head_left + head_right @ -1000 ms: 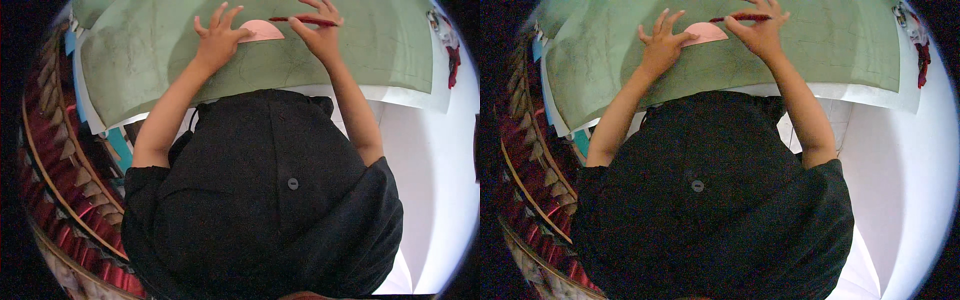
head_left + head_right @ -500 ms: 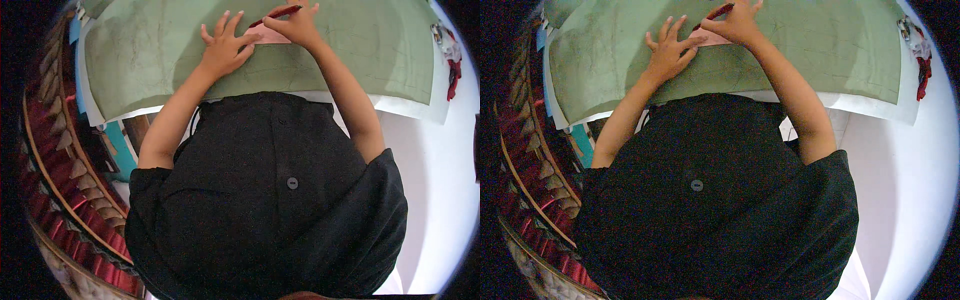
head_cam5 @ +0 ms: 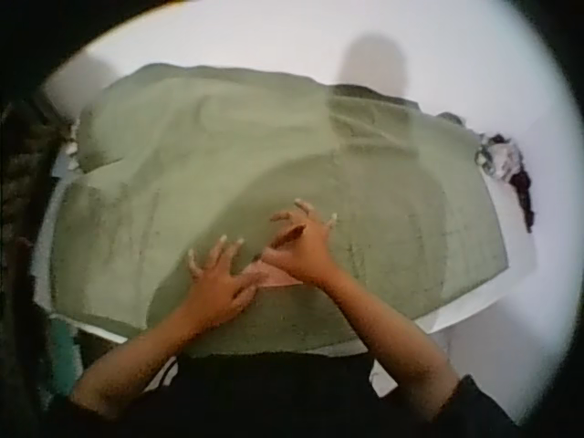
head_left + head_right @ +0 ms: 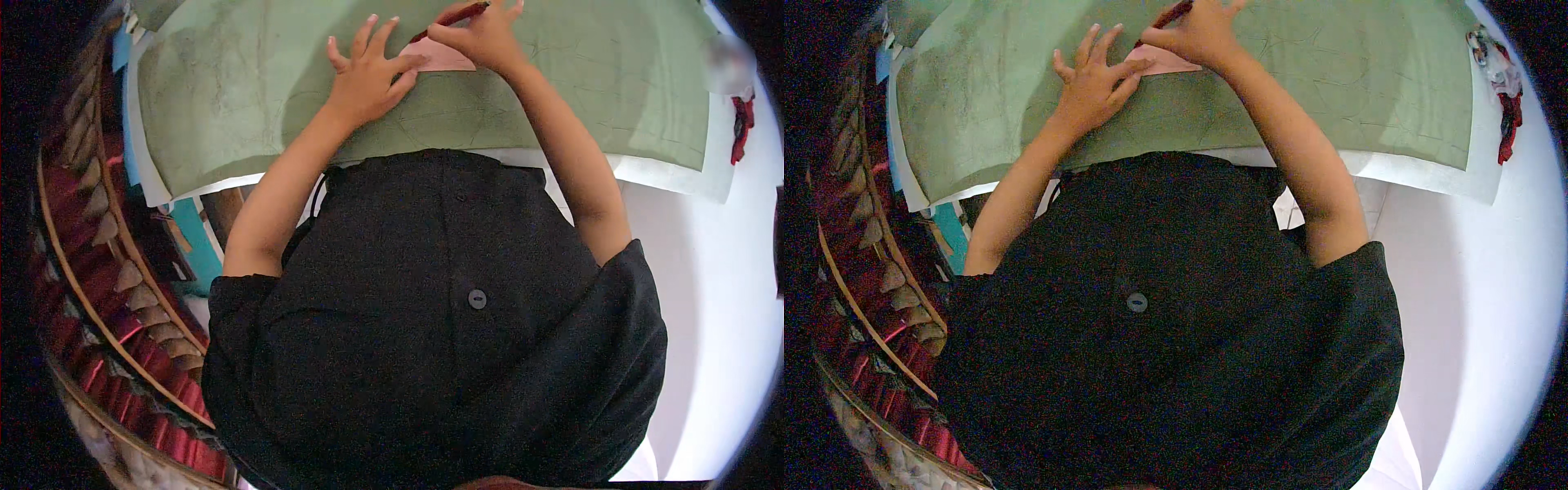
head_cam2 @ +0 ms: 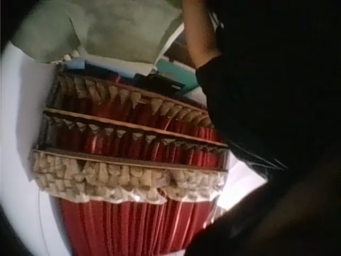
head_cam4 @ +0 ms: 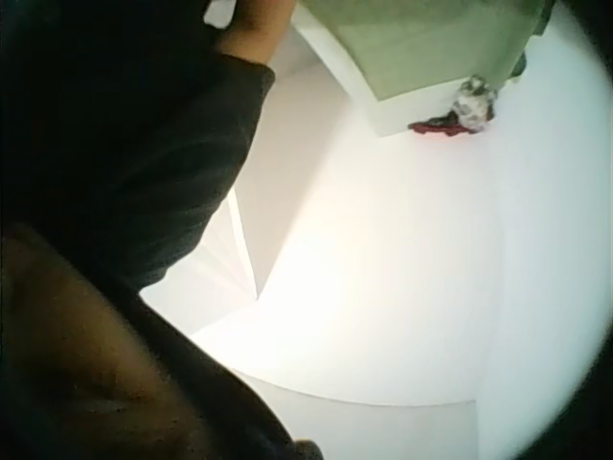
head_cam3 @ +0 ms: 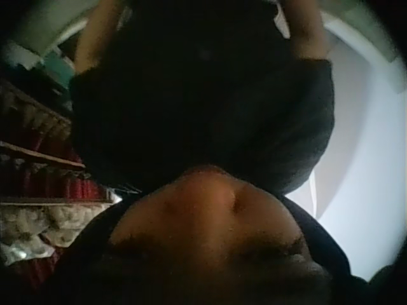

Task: The person uses a pink paper template and a red pen to trace curved outlines onto a large piece of green fabric laid flat on a table. They repeatedly reposition the template and trace its edges to create multiple pattern shapes across the fabric surface.

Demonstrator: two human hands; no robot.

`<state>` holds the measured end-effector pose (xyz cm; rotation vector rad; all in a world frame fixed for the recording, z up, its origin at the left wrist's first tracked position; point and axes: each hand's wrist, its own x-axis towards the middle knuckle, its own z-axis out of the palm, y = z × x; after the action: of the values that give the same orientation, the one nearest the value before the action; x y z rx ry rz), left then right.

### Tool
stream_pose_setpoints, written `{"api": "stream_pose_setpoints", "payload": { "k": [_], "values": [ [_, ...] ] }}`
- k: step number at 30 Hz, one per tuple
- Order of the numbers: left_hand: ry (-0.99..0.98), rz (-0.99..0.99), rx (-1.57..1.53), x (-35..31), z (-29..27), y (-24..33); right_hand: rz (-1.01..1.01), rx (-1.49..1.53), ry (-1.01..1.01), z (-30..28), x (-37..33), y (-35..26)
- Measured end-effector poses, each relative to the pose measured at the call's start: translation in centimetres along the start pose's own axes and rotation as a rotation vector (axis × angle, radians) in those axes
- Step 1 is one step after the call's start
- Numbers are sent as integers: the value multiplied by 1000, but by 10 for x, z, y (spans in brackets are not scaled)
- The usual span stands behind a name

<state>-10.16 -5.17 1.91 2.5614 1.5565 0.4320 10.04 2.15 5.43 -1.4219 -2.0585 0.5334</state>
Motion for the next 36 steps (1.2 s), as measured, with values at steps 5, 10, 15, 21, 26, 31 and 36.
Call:
{"api": "stream_pose_setpoints", "payload": {
  "k": [5, 10, 15, 21, 26, 31, 36],
  "values": [
    [17, 2, 3, 2, -2, 2, 35, -108, 30, -9, -2, 14],
    [4, 28, 6, 4, -2, -1, 17, 70, 123, -21, -21, 36],
    [-9, 35, 0, 3, -1, -4, 176, -163, 113, -31, -49, 24],
    [-18, 49, -13, 0, -1, -11, 53, -132, 109, -29, -78, 41],
    [-16, 51, -22, -1, -1, -13, 63, -170, 122, -29, -89, 39],
    [-52, 46, 8, 1, -1, -13, 75, -112, 146, -30, -93, 37],
    [-61, 72, -8, 10, -1, -14, 62, -69, 195, -30, -95, 44]
  ]
}}
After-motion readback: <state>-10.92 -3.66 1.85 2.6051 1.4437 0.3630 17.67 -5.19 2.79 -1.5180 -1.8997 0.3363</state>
